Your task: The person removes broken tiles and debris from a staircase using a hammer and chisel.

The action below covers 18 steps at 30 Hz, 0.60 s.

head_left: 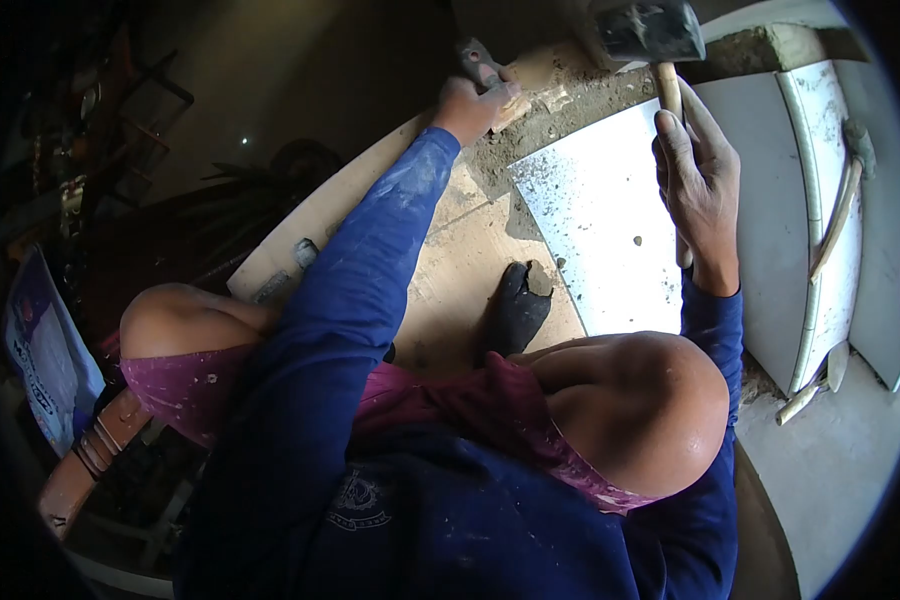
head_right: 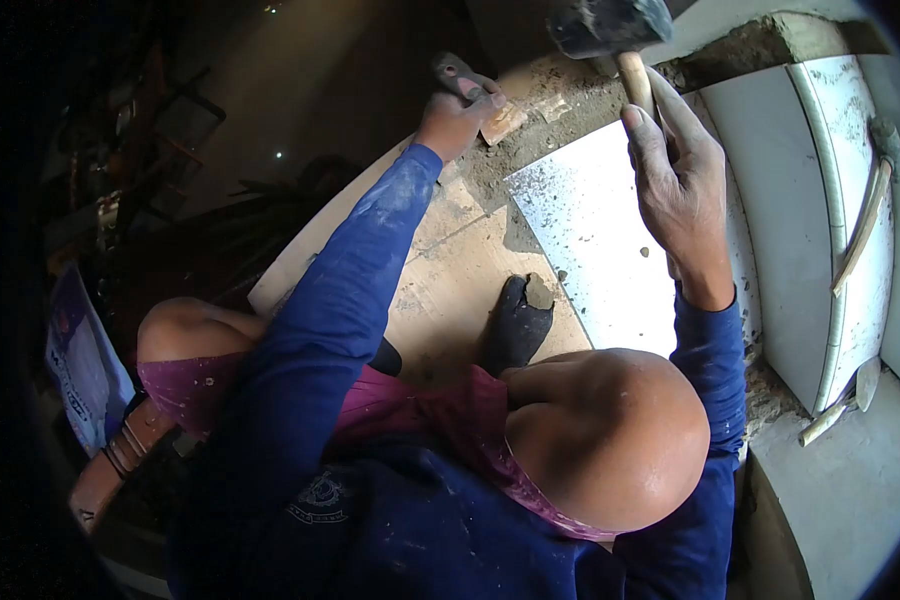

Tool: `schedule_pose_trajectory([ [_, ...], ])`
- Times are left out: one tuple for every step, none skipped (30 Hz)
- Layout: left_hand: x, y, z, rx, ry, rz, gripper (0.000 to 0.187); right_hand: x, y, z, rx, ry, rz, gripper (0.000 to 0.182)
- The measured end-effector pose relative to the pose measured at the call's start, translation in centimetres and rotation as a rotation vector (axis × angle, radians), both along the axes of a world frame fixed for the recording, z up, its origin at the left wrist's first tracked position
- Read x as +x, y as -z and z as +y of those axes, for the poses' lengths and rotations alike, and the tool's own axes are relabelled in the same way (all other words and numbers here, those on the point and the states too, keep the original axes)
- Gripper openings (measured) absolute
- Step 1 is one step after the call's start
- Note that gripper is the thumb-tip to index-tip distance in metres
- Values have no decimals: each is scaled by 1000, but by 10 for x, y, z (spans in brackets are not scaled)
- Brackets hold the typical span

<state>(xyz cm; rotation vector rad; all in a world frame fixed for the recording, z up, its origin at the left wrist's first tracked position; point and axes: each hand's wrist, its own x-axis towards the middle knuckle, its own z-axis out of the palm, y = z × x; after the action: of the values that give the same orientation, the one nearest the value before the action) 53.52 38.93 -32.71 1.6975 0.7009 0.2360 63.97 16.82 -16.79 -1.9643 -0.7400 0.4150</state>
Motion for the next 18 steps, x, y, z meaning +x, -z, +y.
schedule_pose_trajectory([
  [1,-2,1,-23,14,21,14,4,-6,8,2,-70,-61,44],
  [6,20,7,-74,11,-39,15,8,-13,16,4,-143,-122,44],
  [6,18,6,-45,31,-32,16,13,-19,26,0,-206,-177,41],
  [9,14,7,-13,52,-28,16,18,-26,40,59,-263,-179,39],
  [12,10,9,22,74,-24,16,21,-36,53,108,-243,-137,38],
  [12,11,7,33,45,-95,16,25,-46,67,159,-225,-97,37],
  [12,17,6,6,39,-111,17,28,-56,80,211,-206,-57,36],
  [14,24,7,-22,34,-130,18,57,-51,84,128,-360,-166,31],
  [13,26,6,-52,23,-148,20,60,-53,95,81,-381,-243,27],
  [12,24,5,-147,20,-137,19,51,-49,106,16,-404,-382,23],
  [13,25,8,-107,22,-105,19,47,-39,117,-55,-509,-612,19],
  [13,30,11,-66,25,-71,20,49,-23,124,-109,-646,-802,17],
  [13,32,13,-27,28,-36,20,64,2,127,-255,-936,-866,15],
  [9,24,15,-20,64,-26,21,72,4,137,-136,-871,-856,14],
  [16,17,21,-38,56,-28,22,81,7,146,-17,-808,-845,13],
  [15,15,22,-71,38,-15,22,101,-13,150,-197,-708,-790,12],
  [9,18,15,-114,28,10,23,117,-28,147,-383,-603,-718,12],
  [16,43,16,-215,34,-57,22,116,-23,143,-453,-576,-788,12],
])
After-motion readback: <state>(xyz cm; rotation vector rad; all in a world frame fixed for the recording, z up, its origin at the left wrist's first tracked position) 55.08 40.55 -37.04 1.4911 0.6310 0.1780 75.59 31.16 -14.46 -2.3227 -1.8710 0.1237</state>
